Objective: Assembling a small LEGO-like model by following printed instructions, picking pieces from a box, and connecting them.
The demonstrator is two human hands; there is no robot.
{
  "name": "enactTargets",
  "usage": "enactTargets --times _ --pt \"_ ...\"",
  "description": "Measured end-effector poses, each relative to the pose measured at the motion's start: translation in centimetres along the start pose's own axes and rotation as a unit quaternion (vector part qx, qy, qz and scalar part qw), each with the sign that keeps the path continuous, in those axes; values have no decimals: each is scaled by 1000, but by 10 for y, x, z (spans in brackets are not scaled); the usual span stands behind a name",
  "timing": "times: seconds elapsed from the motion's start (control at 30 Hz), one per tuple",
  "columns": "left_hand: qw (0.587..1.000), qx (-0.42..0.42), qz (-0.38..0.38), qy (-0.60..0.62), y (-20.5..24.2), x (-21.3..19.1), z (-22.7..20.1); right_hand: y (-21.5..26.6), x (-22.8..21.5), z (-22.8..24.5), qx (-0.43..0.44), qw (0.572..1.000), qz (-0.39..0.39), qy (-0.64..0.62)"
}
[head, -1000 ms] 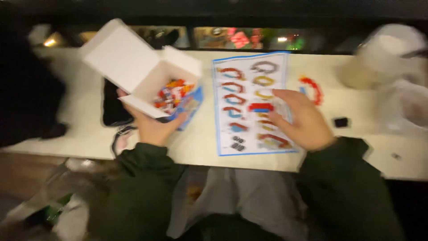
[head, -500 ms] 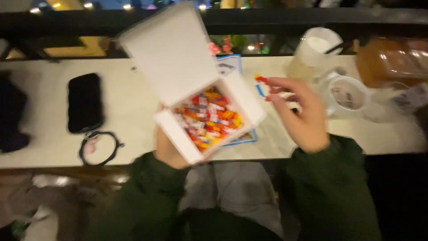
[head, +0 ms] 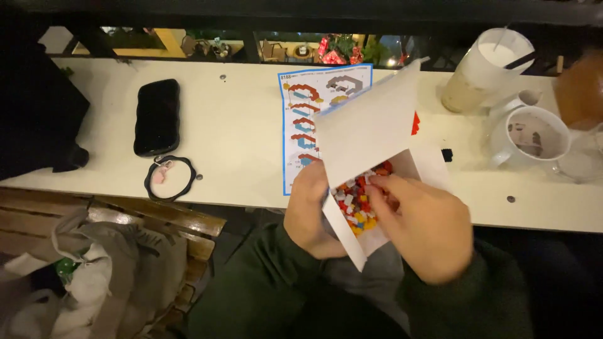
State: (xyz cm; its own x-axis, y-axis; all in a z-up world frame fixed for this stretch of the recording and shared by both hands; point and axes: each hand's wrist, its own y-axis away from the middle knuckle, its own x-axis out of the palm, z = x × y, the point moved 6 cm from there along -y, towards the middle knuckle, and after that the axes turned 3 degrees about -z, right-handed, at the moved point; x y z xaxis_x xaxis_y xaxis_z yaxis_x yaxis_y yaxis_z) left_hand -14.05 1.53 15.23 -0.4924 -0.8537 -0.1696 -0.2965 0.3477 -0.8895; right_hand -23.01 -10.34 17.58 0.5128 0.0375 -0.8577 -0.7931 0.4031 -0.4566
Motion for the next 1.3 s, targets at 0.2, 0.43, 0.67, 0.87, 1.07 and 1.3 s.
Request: enactTargets --times 0.2,0.43,0.67,0.87,1.07,1.3 --pt "997 13 -34 -72 17 32 -5 -11 28 -17 171 963 196 68" --pt "996 8 -52 -66 16 33 -10 -4 40 -26 173 954 239 52" --pt "995 -29 -62 -70 19 28 0 -2 34 -25 213 944 250 17" --pt "995 -40 -69 -58 25 23 14 -6 23 -32 206 937 278 42" --pt "996 -61 -46 -38 25 26 17 -20 55 -23 145 951 262 74" --pt "997 -44 -59 -31 32 22 28 -26 63 -18 101 969 209 84"
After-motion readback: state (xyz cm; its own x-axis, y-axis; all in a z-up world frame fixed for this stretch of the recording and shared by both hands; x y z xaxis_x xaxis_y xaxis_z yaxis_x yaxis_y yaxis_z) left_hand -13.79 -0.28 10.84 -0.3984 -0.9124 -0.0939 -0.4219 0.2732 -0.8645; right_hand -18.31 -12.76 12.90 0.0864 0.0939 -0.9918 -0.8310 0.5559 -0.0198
